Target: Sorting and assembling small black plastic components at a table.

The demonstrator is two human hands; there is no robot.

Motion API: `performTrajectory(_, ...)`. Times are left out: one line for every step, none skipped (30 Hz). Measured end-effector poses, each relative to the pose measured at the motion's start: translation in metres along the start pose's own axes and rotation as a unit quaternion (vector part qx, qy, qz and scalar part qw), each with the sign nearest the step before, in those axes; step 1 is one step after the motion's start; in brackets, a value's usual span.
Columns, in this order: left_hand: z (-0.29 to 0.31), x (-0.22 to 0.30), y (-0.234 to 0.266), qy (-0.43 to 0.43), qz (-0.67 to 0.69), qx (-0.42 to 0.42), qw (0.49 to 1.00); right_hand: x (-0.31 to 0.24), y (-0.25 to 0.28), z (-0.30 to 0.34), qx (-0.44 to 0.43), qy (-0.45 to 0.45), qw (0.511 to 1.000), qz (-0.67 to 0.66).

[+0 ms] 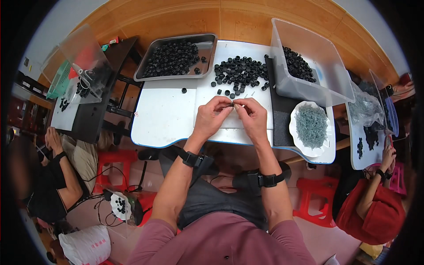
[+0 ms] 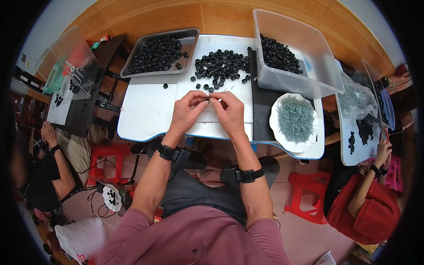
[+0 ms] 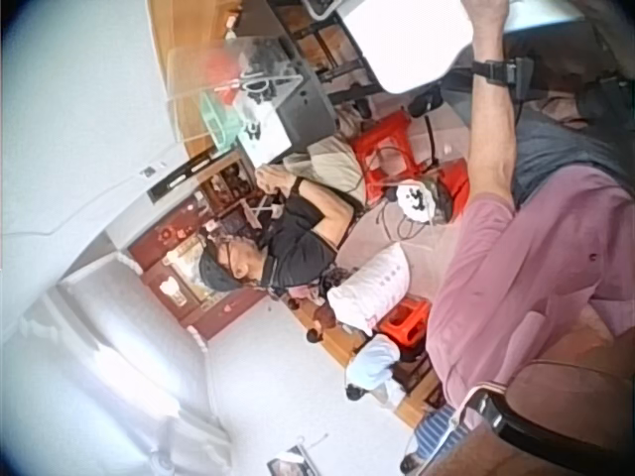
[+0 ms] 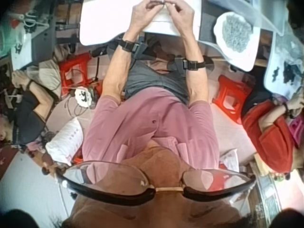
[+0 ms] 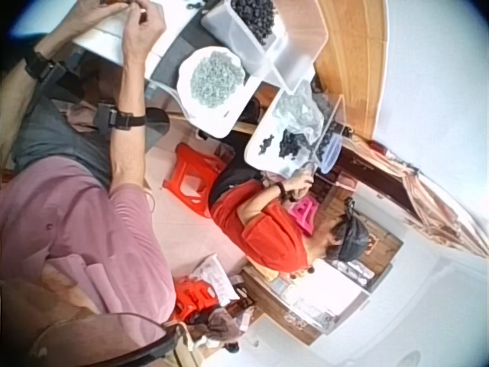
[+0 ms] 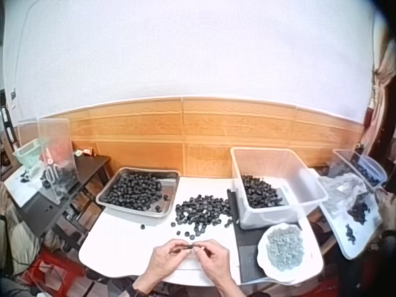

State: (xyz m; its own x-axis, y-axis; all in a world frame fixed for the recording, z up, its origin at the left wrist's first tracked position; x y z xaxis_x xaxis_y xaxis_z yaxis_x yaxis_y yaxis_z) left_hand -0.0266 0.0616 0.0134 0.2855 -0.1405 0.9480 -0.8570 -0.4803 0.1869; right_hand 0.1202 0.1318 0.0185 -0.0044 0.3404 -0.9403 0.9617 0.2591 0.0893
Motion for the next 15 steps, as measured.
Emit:
performTrajectory(0.0, 0.0, 0.001, -0.011, 0.01, 0.007, 1.0, -0.002, -0.001, 0.0, -0.007, 0.002, 1.0, 0.007)
performTrajectory(0.0, 0.0, 0.002, -0.021, 0.02, 0.014, 0.999, -0.001, -0.002, 0.0, -0.008, 0.002, 1.0, 0.005)
performTrajectory(-0.001, 0.002, 0.002, -0.023, 0.02, 0.013, 0.999, 0.002, -0.002, -0.001, -0.02, 0.001, 1.0, 0.002)
performTrajectory(-0.001, 0.006, 0.003, -0.042, 0.004, 0.014, 0.999, 0.004, -0.002, -0.001, -0.031, 0.0, 1.0, -0.001)
performTrajectory(-0.001, 0.01, 0.003, -0.061, -0.012, 0.015, 0.998, 0.007, 0.0, -0.002, -0.031, 0.001, 1.0, -0.002)
performTrajectory(0.0, 0.013, 0.004, -0.063, -0.013, 0.016, 0.998, 0.012, -0.001, -0.002, -0.043, -0.027, 0.998, -0.022)
performTrajectory(0.001, 0.013, 0.002, -0.044, -0.01, 0.006, 0.999, 0.017, -0.001, -0.002, -0.054, -0.054, 0.996, -0.043)
performTrajectory(0.001, 0.012, 0.001, -0.024, -0.007, -0.004, 1.0, 0.018, 0.001, -0.003, -0.054, -0.052, 0.996, -0.044)
performTrajectory(0.001, 0.01, 0.0, -0.016, 0.004, -0.006, 1.0, 0.018, 0.0, -0.002, -0.067, -0.085, 0.992, -0.064)
performTrajectory(0.001, 0.009, 0.002, -0.016, 0.003, -0.005, 1.0, 0.02, -0.002, -0.001, -0.08, -0.118, 0.986, -0.084)
performTrajectory(0.002, 0.007, 0.002, -0.01, -0.001, -0.01, 1.0, 0.019, -0.003, -0.001, -0.081, -0.116, 0.986, -0.085)
performTrajectory(0.001, 0.006, 0.001, -0.004, -0.005, -0.016, 1.0, 0.02, -0.002, -0.001, -0.081, -0.124, 0.985, -0.086)
performTrajectory(0.001, 0.004, 0.001, -0.005, -0.006, -0.015, 1.0, 0.021, -0.003, 0.0, -0.081, -0.131, 0.984, -0.087)
performTrajectory(0.0, 0.01, 0.001, -0.056, -0.021, -0.002, 0.998, 0.02, -0.003, 0.001, -0.081, -0.13, 0.984, -0.087)
performTrajectory(0.0, 0.017, 0.001, -0.108, -0.035, 0.01, 0.993, 0.019, 0.001, 0.001, -0.057, -0.127, 0.986, -0.09)
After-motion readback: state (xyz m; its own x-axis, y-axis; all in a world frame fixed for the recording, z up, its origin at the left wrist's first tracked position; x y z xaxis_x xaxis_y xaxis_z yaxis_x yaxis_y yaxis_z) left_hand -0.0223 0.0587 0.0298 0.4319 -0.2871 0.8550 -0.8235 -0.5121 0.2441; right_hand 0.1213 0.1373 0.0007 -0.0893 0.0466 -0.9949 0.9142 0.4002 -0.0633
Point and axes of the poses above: each hand's wrist, its own z-axis away from the middle knuckle, its own y-axis out of the back of the hand, x = y × z, the point moved 8 cm from there along -z, towards the middle knuckle, and after that the axes turned 6 degrees about x, right-handed, at the moved point
